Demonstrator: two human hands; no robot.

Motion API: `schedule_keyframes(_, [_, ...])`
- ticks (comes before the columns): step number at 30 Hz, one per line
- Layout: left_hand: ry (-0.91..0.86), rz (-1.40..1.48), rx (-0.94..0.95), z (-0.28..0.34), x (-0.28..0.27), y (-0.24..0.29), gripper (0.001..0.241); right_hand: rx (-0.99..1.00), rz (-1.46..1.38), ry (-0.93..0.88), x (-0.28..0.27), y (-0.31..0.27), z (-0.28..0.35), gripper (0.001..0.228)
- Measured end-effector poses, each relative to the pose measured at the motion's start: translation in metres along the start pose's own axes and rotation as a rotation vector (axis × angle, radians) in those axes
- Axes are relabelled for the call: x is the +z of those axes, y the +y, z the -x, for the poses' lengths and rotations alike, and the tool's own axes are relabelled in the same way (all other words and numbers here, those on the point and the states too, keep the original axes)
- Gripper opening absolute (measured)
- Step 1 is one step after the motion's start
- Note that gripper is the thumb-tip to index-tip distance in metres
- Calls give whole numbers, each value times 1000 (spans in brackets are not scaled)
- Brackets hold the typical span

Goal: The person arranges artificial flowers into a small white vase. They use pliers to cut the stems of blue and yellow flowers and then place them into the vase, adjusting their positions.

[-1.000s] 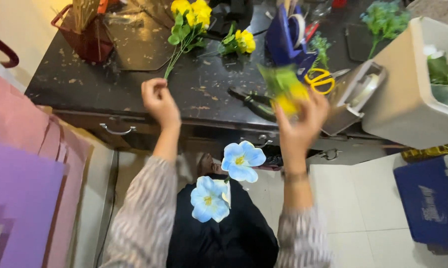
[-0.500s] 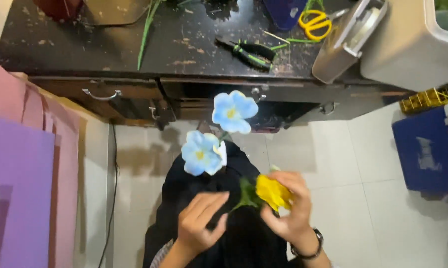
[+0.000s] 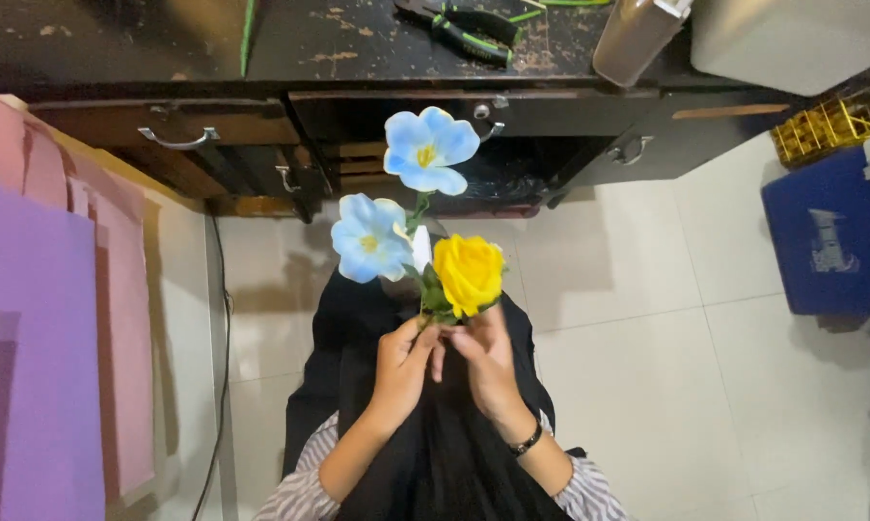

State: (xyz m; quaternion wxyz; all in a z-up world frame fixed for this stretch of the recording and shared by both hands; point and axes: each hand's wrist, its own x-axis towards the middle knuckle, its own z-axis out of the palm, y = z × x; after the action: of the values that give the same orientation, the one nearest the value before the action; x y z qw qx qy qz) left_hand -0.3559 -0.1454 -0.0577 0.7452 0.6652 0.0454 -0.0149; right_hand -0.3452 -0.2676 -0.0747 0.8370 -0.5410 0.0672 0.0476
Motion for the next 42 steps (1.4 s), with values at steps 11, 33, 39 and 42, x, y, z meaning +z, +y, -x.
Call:
schedule_keyframes(11, [-69, -111, 117, 5, -3, -11, 27, 81, 339, 60, 1, -31, -8, 36])
schedule_keyframes(33, [11, -246, 287, -15, -2, -11, 31, -38, 405, 147, -36, 2, -33, 32])
schedule_keyframes(39, [222, -373, 211, -22, -9, -19, 15, -103, 463, 91, -16, 9, -85, 28])
schedule_keyframes(42, [256, -378, 120, -16, -14, -52, 15, -139, 488, 56, -10, 12, -102, 27])
